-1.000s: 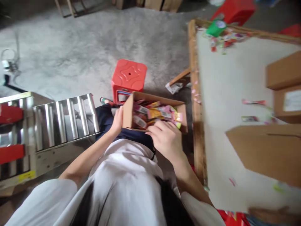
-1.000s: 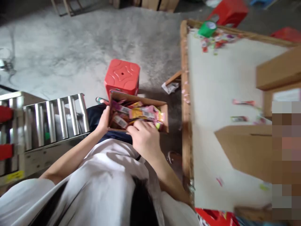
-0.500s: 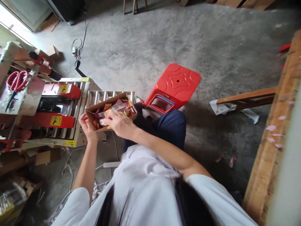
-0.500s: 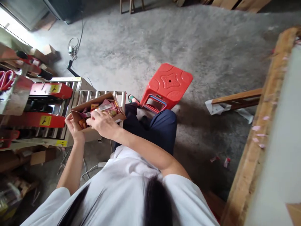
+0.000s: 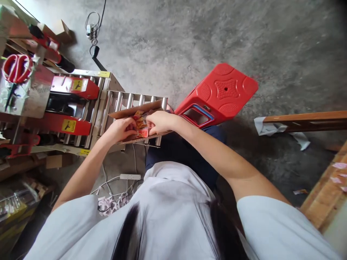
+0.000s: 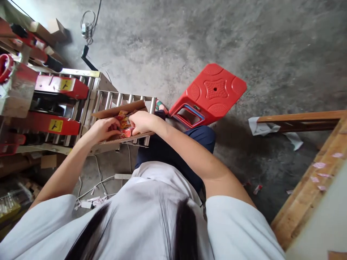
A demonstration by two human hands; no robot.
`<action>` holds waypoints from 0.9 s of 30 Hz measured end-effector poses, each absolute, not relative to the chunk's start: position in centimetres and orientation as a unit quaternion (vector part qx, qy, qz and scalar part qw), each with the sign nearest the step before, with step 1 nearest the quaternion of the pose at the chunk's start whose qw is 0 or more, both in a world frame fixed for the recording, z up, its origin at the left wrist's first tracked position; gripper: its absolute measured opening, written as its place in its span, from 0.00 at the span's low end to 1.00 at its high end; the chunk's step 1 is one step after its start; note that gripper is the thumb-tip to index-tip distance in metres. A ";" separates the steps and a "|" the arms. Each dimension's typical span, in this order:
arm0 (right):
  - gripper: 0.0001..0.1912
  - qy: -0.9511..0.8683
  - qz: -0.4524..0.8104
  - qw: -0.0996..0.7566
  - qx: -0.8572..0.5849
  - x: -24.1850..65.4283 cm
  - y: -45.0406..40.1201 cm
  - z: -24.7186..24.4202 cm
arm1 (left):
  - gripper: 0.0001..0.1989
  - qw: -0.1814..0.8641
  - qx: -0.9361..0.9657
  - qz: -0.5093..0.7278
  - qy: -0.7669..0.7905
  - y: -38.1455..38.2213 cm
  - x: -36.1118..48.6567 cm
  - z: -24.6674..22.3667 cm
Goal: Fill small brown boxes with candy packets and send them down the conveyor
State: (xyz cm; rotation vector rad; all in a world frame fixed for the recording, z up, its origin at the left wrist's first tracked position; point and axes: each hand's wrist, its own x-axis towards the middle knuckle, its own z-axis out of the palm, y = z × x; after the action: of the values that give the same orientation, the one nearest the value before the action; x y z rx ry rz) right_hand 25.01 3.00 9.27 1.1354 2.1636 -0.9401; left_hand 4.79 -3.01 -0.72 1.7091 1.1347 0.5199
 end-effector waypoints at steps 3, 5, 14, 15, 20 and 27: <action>0.15 0.761 -0.437 0.288 0.384 26.0 3.9 10.1 | 0.16 0.537 0.703 0.185 0.428 -2.5 4.0 0.3; 0.20 0.740 -0.498 0.256 0.372 27.2 4.1 10.3 | 0.26 0.571 0.699 0.173 0.395 -2.7 3.1 1.1; 0.14 0.795 -0.286 0.112 0.522 26.1 1.1 9.1 | 0.24 0.416 0.628 0.252 0.607 -5.1 4.4 -0.3; 0.22 0.811 -0.233 0.079 0.531 25.8 0.4 9.2 | 0.29 0.347 0.629 0.273 0.640 -5.5 4.9 -0.2; 0.40 0.864 -0.092 -0.032 0.494 26.7 -1.1 8.4 | 0.38 0.164 0.651 0.308 0.674 -7.0 5.6 0.6; 0.11 0.886 -0.120 -0.016 0.447 28.7 -2.3 5.4 | 0.17 0.251 0.702 0.263 0.612 -8.4 7.7 0.0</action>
State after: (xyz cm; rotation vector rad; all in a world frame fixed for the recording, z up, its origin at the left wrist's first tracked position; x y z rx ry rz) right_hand 28.71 -2.27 5.42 1.4185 2.8128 -0.3819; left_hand 7.67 -8.44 -0.04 1.9111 1.6649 0.7165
